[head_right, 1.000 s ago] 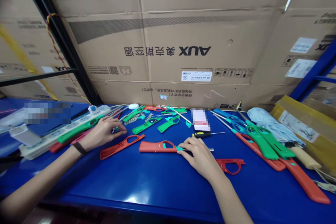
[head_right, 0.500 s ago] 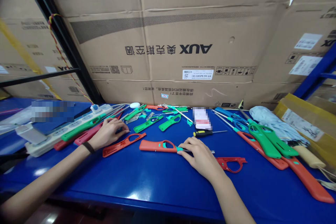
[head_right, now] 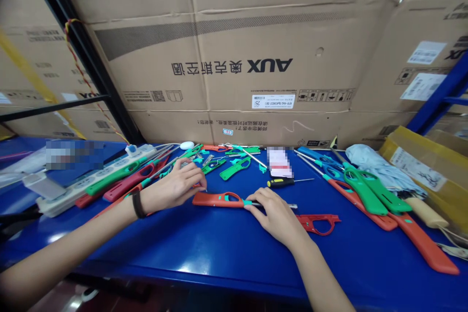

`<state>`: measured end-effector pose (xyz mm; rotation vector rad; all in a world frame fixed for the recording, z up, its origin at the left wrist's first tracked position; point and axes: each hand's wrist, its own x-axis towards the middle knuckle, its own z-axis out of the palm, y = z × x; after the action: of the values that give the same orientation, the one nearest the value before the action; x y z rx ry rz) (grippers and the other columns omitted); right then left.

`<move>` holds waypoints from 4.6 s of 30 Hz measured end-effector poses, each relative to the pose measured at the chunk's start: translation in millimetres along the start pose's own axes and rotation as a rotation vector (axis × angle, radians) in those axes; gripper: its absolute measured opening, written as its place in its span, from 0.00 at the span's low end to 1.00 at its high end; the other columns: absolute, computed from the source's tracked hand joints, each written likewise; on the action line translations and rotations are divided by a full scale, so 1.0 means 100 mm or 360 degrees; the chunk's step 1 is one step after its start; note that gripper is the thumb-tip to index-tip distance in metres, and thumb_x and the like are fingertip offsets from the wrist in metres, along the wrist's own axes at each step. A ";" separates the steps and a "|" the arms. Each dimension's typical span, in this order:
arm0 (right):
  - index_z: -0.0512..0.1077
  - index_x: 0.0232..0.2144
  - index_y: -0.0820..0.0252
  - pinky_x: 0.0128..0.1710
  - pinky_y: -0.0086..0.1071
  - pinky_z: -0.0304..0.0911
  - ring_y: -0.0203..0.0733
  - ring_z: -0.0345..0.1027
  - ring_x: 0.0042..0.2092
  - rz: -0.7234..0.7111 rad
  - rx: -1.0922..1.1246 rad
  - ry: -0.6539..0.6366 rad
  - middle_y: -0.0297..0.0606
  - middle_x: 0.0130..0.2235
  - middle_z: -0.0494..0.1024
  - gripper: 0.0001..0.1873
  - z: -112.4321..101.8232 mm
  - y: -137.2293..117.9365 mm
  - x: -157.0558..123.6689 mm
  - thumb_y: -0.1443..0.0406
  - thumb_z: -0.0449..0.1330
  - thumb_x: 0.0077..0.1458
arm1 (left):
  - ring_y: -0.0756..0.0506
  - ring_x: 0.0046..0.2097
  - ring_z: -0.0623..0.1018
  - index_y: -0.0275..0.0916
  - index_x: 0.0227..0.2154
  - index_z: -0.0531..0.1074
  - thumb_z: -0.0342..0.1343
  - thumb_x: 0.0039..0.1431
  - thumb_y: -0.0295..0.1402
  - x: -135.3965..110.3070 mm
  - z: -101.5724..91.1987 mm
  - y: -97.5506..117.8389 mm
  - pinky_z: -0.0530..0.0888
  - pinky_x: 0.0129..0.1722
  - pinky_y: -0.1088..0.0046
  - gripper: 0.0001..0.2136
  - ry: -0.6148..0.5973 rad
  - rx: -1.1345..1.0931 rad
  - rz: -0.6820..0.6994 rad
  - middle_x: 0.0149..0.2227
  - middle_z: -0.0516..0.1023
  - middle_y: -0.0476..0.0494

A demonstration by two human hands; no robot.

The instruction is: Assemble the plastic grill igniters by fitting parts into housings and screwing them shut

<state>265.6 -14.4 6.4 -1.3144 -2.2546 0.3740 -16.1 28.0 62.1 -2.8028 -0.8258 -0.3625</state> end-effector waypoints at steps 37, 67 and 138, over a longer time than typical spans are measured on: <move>0.65 0.31 0.54 0.24 0.29 0.56 0.44 0.75 0.31 0.0260 -0.0460 0.0107 0.34 0.29 0.78 0.14 0.04 0.09 0.02 0.59 0.43 0.64 | 0.44 0.37 0.67 0.35 0.33 0.68 0.38 0.68 0.25 -0.07 0.20 0.01 0.57 0.50 0.57 0.14 -0.0025 0.0387 0.0211 0.32 0.72 0.43; 0.69 0.42 0.57 0.43 0.45 0.63 0.52 0.70 0.45 0.0393 -0.0590 0.0332 0.44 0.43 0.77 0.13 -0.41 0.65 -0.15 0.63 0.49 0.56 | 0.42 0.48 0.73 0.42 0.48 0.69 0.54 0.61 0.39 0.11 0.47 0.15 0.53 0.59 0.53 0.14 0.0014 -0.0487 -0.0149 0.45 0.76 0.43; 0.54 0.44 0.50 0.36 0.36 0.71 0.39 0.74 0.37 -0.0244 0.1317 0.0666 0.36 0.42 0.71 0.13 0.14 -0.56 0.73 0.60 0.54 0.60 | 0.43 0.47 0.73 0.42 0.39 0.71 0.60 0.53 0.46 0.11 0.67 0.14 0.54 0.60 0.57 0.16 0.0170 -0.0764 -0.0234 0.40 0.75 0.47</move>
<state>187.2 21.0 41.2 -0.6917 -1.5552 0.7830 12.8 38.6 0.2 -3.1186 -1.0407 -0.8261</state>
